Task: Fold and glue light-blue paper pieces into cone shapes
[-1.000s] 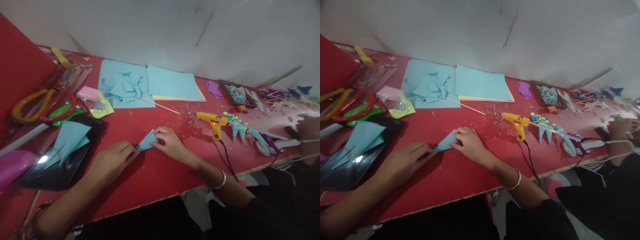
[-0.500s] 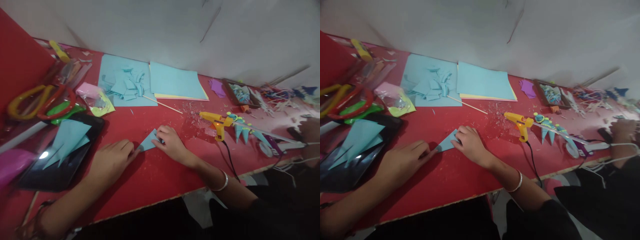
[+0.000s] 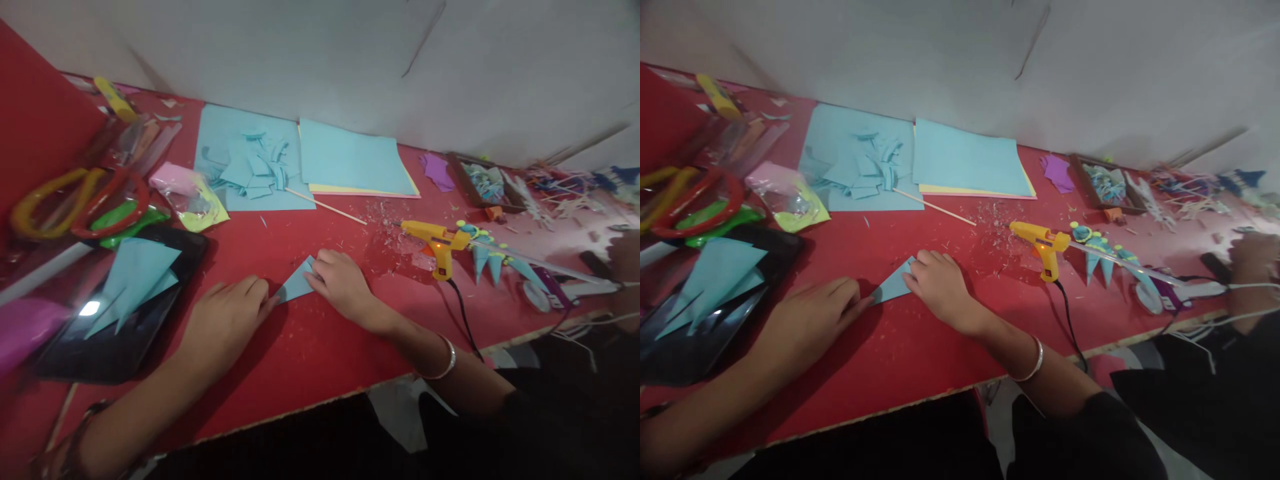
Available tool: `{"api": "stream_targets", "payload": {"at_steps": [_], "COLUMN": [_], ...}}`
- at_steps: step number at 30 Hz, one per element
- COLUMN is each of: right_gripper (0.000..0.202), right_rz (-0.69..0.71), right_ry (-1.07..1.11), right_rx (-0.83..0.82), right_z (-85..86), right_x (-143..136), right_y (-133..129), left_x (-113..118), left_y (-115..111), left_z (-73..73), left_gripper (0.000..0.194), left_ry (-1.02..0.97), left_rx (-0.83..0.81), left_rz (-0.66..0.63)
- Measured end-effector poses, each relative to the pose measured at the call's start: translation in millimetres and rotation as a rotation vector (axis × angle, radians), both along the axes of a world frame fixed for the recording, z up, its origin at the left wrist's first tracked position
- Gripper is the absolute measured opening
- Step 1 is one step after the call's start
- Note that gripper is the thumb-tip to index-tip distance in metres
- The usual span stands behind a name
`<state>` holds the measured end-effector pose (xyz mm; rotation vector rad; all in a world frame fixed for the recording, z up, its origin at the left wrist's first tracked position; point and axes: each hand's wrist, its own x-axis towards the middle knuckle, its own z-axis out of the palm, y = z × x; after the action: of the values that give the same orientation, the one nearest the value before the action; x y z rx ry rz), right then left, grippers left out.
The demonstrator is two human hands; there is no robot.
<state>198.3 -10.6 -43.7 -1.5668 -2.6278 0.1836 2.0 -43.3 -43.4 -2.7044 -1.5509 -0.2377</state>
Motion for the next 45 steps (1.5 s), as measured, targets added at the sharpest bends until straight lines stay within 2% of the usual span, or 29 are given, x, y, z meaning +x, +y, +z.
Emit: {"api": "stream_targets", "payload": {"at_steps": [5,9,14,17,20,22,23,25,28,30,32,36,41,45], "right_gripper": [0.027,0.028,0.027,0.023,0.012,0.011,0.014,0.021,0.034,0.046,0.054,0.06,0.059,0.051], "right_rz": [-0.01,-0.019,-0.01,-0.027,-0.148,-0.239,-0.246,-0.131,0.233,0.362,0.388,0.35,0.331,0.26], "right_ry": [-0.019,0.008,0.099,0.296,0.643,0.805,0.814,0.675,0.282,0.114,0.046,0.037,0.05,0.069], "right_rx": [-0.007,0.005,-0.013,-0.059,-0.133,-0.108,-0.071,0.009,0.056,0.065,0.069,0.053,0.049,0.049], "right_z": [1.1,0.7,-1.2,-3.8,-5.4,-4.2,-3.0,0.3,4.7,6.1,6.3,4.1,3.5,6.4], "right_x": [-2,-2,1,4,12,17,19,20,12,4,-2,-5,3,21], "right_y": [-1,-1,0,2,4,1,-2,-13,-36,-48,-55,-56,-51,-49], "left_x": [-8,-15,-19,-22,-25,-25,-25,-26,-28,-29,-31,-33,-37,-38], "left_y": [12,21,24,25,26,27,27,28,28,28,29,32,35,37], "left_z": [-12.2,-14.4,-13.3,-14.6,-15.1,-15.2,-15.4,-16.0,-17.1,-17.7,-18.6,-21.5,-20.8,-17.0], "left_gripper": [0.033,0.046,0.051,0.043,0.041,0.04,0.04,0.04,0.04,0.039,0.039,0.041,0.044,0.046], "left_ry": [-0.113,-0.056,0.039,0.046,0.046,0.046,0.046,0.045,0.048,0.049,0.045,0.029,0.028,0.037], "left_rx": [-0.04,-0.055,-0.022,0.032,0.047,0.069,0.081,0.095,0.107,0.116,0.112,0.067,-0.019,-0.064], "left_rz": [-0.176,-0.336,-0.36,-0.35,-0.347,-0.356,-0.362,-0.37,-0.392,-0.414,-0.432,-0.415,-0.404,-0.416]}}
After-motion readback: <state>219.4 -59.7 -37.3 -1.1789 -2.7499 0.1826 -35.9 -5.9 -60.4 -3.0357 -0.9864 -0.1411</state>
